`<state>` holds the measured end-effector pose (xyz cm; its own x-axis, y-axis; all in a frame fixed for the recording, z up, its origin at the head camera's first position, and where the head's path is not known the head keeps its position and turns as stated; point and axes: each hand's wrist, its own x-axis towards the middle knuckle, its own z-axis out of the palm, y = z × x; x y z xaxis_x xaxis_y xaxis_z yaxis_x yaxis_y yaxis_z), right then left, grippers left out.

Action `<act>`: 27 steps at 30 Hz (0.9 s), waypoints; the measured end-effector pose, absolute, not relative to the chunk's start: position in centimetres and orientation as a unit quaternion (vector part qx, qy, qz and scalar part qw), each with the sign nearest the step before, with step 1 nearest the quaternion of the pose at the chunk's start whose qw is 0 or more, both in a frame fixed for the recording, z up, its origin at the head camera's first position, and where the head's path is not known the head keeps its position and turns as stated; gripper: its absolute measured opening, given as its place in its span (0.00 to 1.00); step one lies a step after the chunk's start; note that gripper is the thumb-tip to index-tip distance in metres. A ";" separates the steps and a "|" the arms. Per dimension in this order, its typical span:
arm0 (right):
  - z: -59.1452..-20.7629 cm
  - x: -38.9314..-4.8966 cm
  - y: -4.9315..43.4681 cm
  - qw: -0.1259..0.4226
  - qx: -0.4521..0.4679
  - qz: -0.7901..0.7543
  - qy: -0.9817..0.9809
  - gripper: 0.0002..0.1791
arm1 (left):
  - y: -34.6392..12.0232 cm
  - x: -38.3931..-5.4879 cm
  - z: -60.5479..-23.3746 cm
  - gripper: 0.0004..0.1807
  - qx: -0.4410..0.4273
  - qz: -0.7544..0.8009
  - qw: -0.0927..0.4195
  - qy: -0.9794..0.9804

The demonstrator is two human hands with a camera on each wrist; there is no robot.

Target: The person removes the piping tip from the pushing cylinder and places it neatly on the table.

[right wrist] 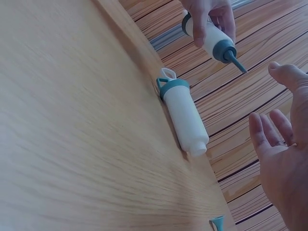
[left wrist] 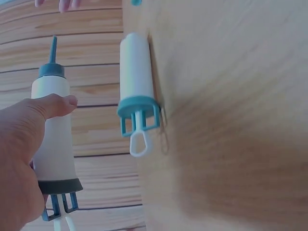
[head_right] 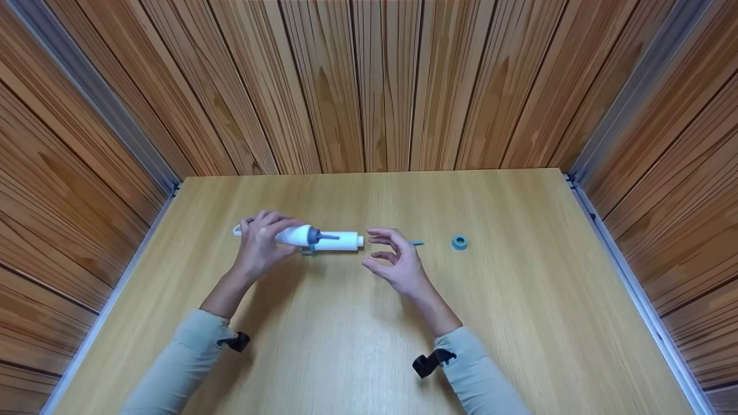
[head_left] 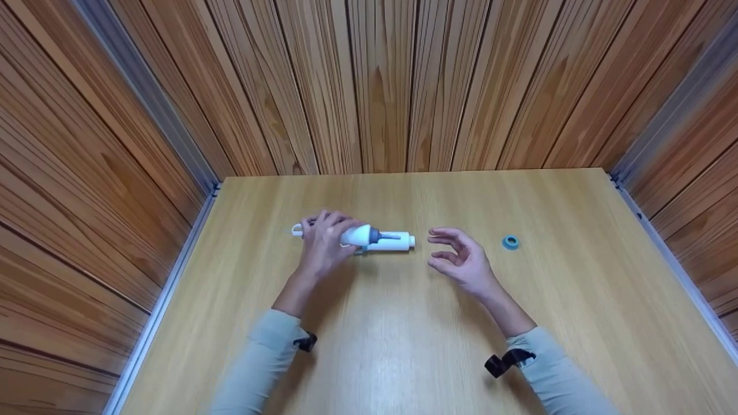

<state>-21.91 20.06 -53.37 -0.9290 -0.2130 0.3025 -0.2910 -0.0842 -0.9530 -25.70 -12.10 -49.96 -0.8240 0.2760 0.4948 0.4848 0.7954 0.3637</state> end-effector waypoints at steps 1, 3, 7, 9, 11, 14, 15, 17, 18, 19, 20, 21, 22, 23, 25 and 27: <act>-53.4 -21.9 20.0 0.028 0.190 0.711 -0.676 0.33 | -11.9 -25.6 -50.0 0.22 -0.207 -0.241 0.216 -0.923; -53.3 -21.8 19.9 0.030 0.190 0.709 -0.678 0.32 | -11.4 -25.4 -50.0 0.22 -0.207 -0.233 0.217 -0.925; -53.4 -21.7 19.8 0.038 0.194 0.707 -0.679 0.31 | -10.4 -25.0 -49.7 0.21 -0.207 -0.223 0.212 -0.929; -53.5 -21.7 19.8 0.043 0.197 0.707 -0.678 0.31 | -9.9 -24.8 -49.5 0.21 -0.206 -0.223 0.209 -0.929; -53.6 -21.6 19.7 0.047 0.200 0.708 -0.675 0.31 | -9.5 -24.6 -49.3 0.21 -0.206 -0.228 0.206 -0.929; -53.6 -21.6 19.6 0.053 0.206 0.708 -0.673 0.31 | -8.8 -24.3 -49.2 0.21 -0.206 -0.236 0.206 -0.927; -53.5 -21.5 19.5 0.055 0.209 0.709 -0.672 0.30 | -8.6 -24.2 -49.1 0.21 -0.206 -0.238 0.207 -0.926; -53.4 -21.5 19.4 0.059 0.214 0.708 -0.670 0.30 | -8.2 -24.1 -49.1 0.22 -0.206 -0.241 0.209 -0.925; -53.4 -21.5 19.3 0.060 0.216 0.709 -0.669 0.30 | -8.0 -24.1 -49.1 0.21 -0.206 -0.241 0.212 -0.924; -53.3 -21.5 19.3 0.062 0.217 0.709 -0.668 0.29 | -7.9 -24.1 -49.1 0.21 -0.207 -0.241 0.214 -0.924; -53.3 -21.6 19.2 0.062 0.217 0.710 -0.667 0.29 | -7.7 -24.1 -49.1 0.21 -0.207 -0.241 0.215 -0.923; -53.2 -21.6 19.2 0.063 0.216 0.711 -0.666 0.29 | -7.5 -24.1 -49.0 0.21 -0.208 -0.242 0.216 -0.923; -53.1 -21.6 19.1 0.064 0.214 0.712 -0.666 0.29 | -7.4 -24.1 -49.0 0.22 -0.208 -0.242 0.216 -0.923; -53.1 -21.7 19.0 0.064 0.211 0.712 -0.667 0.29 | -7.2 -24.1 -49.0 0.22 -0.209 -0.240 0.218 -0.923; -53.0 -21.7 18.9 0.066 0.203 0.710 -0.671 0.28 | -6.9 -24.0 -49.0 0.22 -0.210 -0.238 0.220 -0.922; -52.9 -21.7 18.7 0.069 0.193 0.707 -0.677 0.28 | -6.6 -24.0 -48.9 0.22 -0.211 -0.237 0.222 -0.922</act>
<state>-21.70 18.75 -52.92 -0.9158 -0.1637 0.3668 -0.3593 -0.0748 -0.9302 -23.97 -6.61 -48.93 -0.8123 0.2838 0.5096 0.4947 0.7981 0.3441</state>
